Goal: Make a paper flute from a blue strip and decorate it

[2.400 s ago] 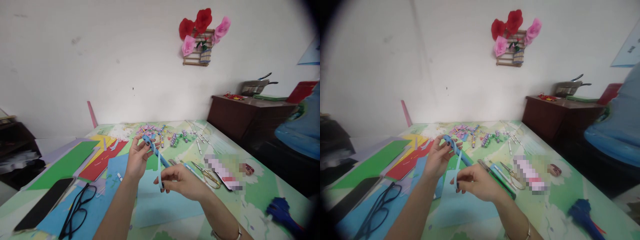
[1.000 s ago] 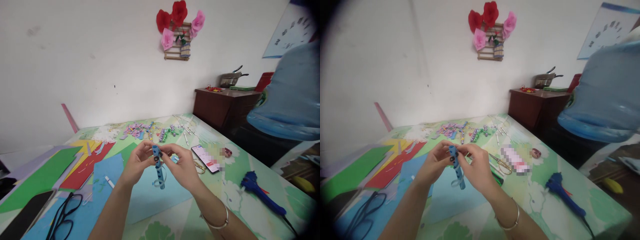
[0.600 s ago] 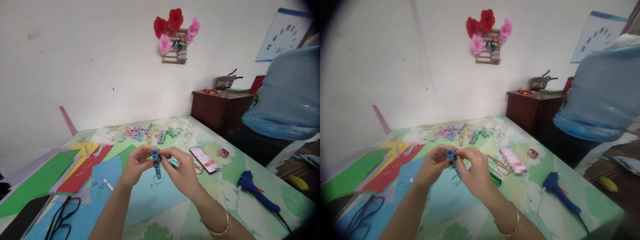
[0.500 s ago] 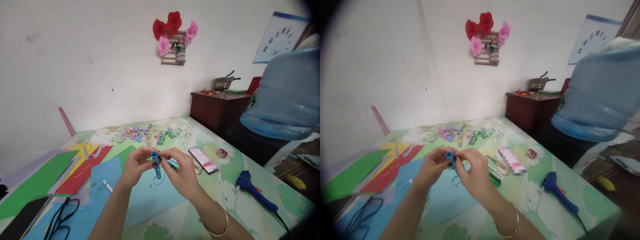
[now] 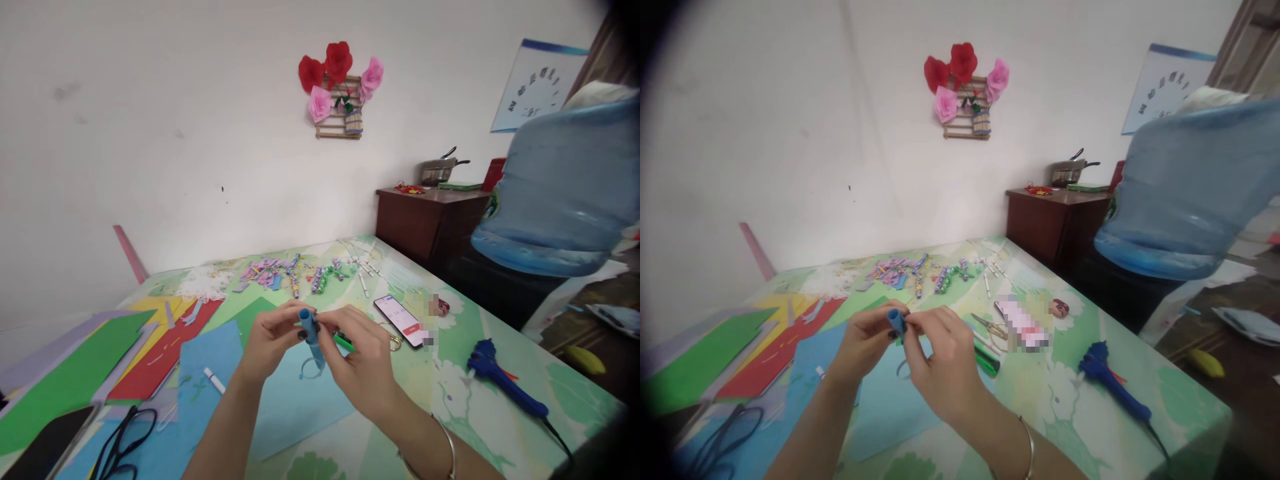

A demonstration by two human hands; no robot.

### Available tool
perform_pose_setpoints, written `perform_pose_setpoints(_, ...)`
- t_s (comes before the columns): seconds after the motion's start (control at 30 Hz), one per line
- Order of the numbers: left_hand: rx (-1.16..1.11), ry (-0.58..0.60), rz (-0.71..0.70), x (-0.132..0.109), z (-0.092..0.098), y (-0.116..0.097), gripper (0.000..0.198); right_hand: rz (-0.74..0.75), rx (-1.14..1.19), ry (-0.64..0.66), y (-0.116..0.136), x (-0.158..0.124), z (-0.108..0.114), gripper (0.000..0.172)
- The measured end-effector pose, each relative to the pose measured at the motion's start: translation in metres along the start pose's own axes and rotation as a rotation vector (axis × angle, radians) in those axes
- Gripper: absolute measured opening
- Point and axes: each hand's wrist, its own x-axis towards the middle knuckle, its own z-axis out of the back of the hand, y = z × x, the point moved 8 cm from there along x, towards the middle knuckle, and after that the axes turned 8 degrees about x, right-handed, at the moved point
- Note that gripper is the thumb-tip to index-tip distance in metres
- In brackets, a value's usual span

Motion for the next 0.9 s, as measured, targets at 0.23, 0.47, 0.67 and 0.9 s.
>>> perform_pose_setpoints(0.23, -0.001, -0.006, 0.042, -0.003, 0.001, 0.013, 0.025, -0.012, -0.055, -0.093, -0.003, -0.001, 0.001, 0.012)
perform_pose_setpoints(0.47, -0.115, -0.051, 0.122, -0.003, 0.0, 0.02, 0.026, 0.026, -0.109, -0.158, -0.003, 0.004, 0.008, 0.012)
perform_pose_setpoints(0.67, -0.155, -0.073, 0.149, 0.001, -0.002, 0.022, 0.025, 0.032, -0.155, -0.158, -0.005, 0.005, 0.006, 0.015)
perform_pose_setpoints(0.9, -0.208, -0.046, 0.184, -0.001, -0.009, 0.025, 0.027, -0.021, -0.141, -0.13, -0.011, 0.004, 0.002, 0.017)
